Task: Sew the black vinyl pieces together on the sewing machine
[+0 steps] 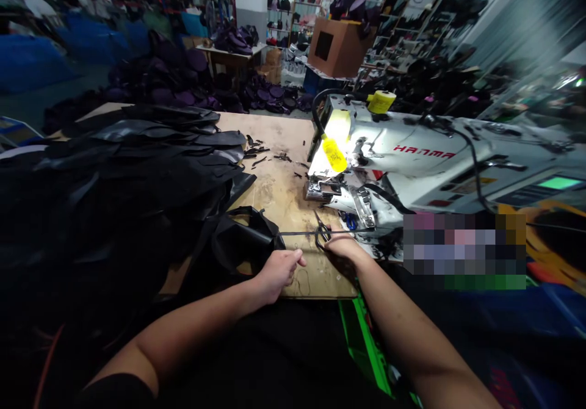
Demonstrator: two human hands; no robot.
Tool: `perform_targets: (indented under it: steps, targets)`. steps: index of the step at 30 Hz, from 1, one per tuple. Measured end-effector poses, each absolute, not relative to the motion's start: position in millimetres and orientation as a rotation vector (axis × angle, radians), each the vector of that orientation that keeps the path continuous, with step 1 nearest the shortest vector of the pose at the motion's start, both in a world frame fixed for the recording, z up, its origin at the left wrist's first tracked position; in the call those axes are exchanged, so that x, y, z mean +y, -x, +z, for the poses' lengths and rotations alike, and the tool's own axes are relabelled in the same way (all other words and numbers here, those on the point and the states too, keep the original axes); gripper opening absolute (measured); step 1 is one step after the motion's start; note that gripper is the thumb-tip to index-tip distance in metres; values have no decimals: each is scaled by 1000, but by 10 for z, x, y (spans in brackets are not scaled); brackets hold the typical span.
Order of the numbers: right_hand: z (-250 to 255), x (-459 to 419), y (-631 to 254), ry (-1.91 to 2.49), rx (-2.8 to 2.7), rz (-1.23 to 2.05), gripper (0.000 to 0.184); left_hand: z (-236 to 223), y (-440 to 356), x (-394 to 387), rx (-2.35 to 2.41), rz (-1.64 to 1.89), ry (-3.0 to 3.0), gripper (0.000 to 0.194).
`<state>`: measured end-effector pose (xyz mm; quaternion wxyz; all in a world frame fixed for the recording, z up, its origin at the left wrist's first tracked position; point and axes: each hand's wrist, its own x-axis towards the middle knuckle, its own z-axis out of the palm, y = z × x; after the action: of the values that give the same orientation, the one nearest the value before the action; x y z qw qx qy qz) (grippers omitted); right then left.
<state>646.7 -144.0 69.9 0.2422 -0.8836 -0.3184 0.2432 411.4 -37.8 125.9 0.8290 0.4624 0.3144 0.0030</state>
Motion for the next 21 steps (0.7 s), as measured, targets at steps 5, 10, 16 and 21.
perform_targets:
  steps: [5, 10, 16, 21]
  targets:
    - [850, -1753, -6359, 2011, -600, 968, 29, 1204, -4120, -360, 758, -16, -929, 47]
    - [1097, -1707, -6194, 1832, -750, 1082, 33, 1195, -4172, -406, 766, -81, -910, 41]
    - [977, -1505, -6241, 2064, -1052, 754, 30, 1267, -4038, -447, 589, -311, -1168, 33]
    - [787, -1666, -6291, 2488, -1099, 643, 24, 1280, -3944, -420, 267, -458, -1677, 33]
